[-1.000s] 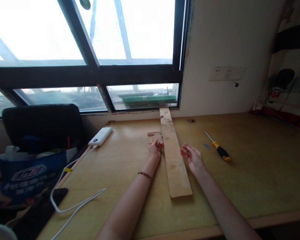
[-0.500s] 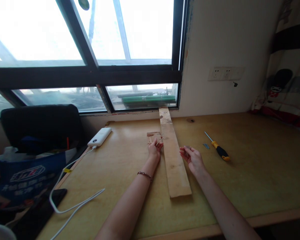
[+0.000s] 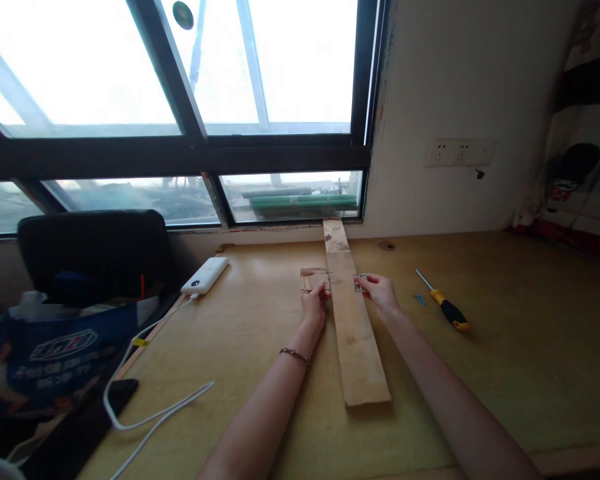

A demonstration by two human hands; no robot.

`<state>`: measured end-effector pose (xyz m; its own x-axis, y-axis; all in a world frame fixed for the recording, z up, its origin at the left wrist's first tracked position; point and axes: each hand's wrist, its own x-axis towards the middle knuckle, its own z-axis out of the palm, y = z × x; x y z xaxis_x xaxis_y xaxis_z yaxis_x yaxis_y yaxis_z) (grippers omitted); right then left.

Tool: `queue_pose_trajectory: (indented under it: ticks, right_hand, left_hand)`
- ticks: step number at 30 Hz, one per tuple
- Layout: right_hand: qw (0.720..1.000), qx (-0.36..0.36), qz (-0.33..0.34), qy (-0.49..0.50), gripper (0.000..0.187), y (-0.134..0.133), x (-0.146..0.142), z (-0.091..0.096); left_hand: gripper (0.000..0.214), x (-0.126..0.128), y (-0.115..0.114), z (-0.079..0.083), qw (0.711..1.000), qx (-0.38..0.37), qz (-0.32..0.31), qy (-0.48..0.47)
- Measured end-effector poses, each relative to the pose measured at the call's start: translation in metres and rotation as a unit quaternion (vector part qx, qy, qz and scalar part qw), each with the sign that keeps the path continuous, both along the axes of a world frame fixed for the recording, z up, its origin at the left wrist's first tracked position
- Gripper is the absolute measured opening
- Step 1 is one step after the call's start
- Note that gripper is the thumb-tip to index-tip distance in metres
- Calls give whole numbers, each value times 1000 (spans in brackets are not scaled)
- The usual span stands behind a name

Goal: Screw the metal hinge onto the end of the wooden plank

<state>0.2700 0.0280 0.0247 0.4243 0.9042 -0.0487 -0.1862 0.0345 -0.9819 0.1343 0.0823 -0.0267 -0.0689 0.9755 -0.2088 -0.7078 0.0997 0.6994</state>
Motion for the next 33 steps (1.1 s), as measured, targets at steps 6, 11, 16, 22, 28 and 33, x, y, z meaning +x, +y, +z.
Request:
queue_pose_trajectory:
  ticks: [6, 11, 16, 22, 28, 33]
  right_hand:
    - [997, 13, 64, -44, 27, 59, -19, -9]
    - [991, 22, 24, -130, 27, 77, -24, -17]
    - [966, 57, 12, -251, 23, 71, -29, -18]
    - [940, 76, 19, -332, 16, 66, -34, -19]
    - [895, 49, -2, -443, 19, 65, -36, -17]
    - [865, 13, 0, -501, 21, 64, -38, -16]
  left_hand:
    - [20, 0, 6, -6, 1000, 1, -10, 15]
    - [16, 0, 9, -10, 1000, 9, -17, 14]
    - [14, 0, 9, -10, 999, 22, -22, 8]
    - [7, -1, 9, -8, 999, 13, -38, -18]
    - [13, -2, 7, -2, 997, -18, -46, -51]
    - [13, -2, 7, -1, 996, -10, -60, -65]
